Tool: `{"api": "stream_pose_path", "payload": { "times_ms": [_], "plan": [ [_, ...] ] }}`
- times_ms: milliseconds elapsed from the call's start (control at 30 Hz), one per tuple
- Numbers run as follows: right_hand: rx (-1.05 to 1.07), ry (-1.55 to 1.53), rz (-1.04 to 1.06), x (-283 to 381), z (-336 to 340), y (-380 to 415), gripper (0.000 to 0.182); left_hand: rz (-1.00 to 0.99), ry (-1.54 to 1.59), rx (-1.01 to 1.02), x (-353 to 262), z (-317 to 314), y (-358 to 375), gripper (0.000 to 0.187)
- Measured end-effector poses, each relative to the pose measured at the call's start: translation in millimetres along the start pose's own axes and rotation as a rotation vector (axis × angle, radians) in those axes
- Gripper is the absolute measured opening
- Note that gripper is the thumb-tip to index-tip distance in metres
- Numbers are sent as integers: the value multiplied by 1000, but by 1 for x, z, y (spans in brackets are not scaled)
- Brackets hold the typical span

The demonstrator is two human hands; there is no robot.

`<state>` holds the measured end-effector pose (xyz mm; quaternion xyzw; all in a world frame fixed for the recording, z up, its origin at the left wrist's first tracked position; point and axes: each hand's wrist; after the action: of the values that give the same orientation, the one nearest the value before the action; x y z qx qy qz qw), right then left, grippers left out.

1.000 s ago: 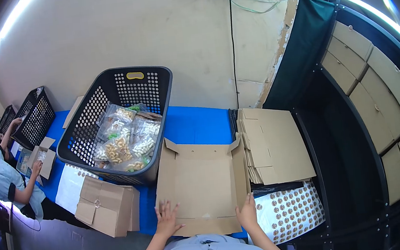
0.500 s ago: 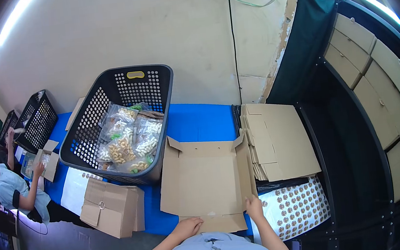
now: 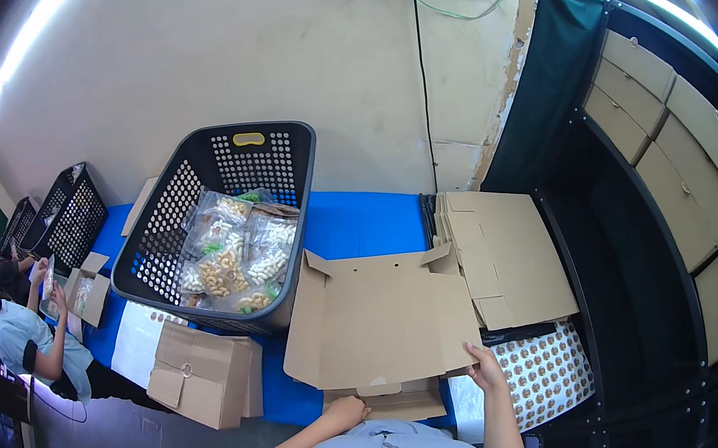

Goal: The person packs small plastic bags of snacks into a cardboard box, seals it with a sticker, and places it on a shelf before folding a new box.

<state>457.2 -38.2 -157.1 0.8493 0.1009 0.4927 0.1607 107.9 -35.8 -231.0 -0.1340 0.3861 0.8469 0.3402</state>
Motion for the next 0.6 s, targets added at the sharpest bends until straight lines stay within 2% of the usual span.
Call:
{"api": "stream_pose_path", "payload": {
  "times_ms": [200, 367, 467, 600],
  "plan": [
    [132, 58, 43, 36, -23, 1, 23, 25, 38, -48, -3, 1, 3, 43],
    [61, 498, 66, 63, -63, 18, 28, 21, 18, -45, 6, -10, -7, 38],
    [115, 579, 94, 81, -68, 29, 29, 23, 12, -44, 5, -7, -6, 37],
    [114, 517, 96, 92, -51, 31, 27, 18, 50, -54, -6, 2, 2, 36]
  ]
}}
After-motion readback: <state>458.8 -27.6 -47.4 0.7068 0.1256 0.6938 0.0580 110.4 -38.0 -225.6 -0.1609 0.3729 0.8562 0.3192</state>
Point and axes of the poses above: each hand's wrist, its own y-axis away from the middle knuckle, its own z-axis out of the back of the hand, x = y × z, and after that the axes turned 12 degrees about x, right-handed
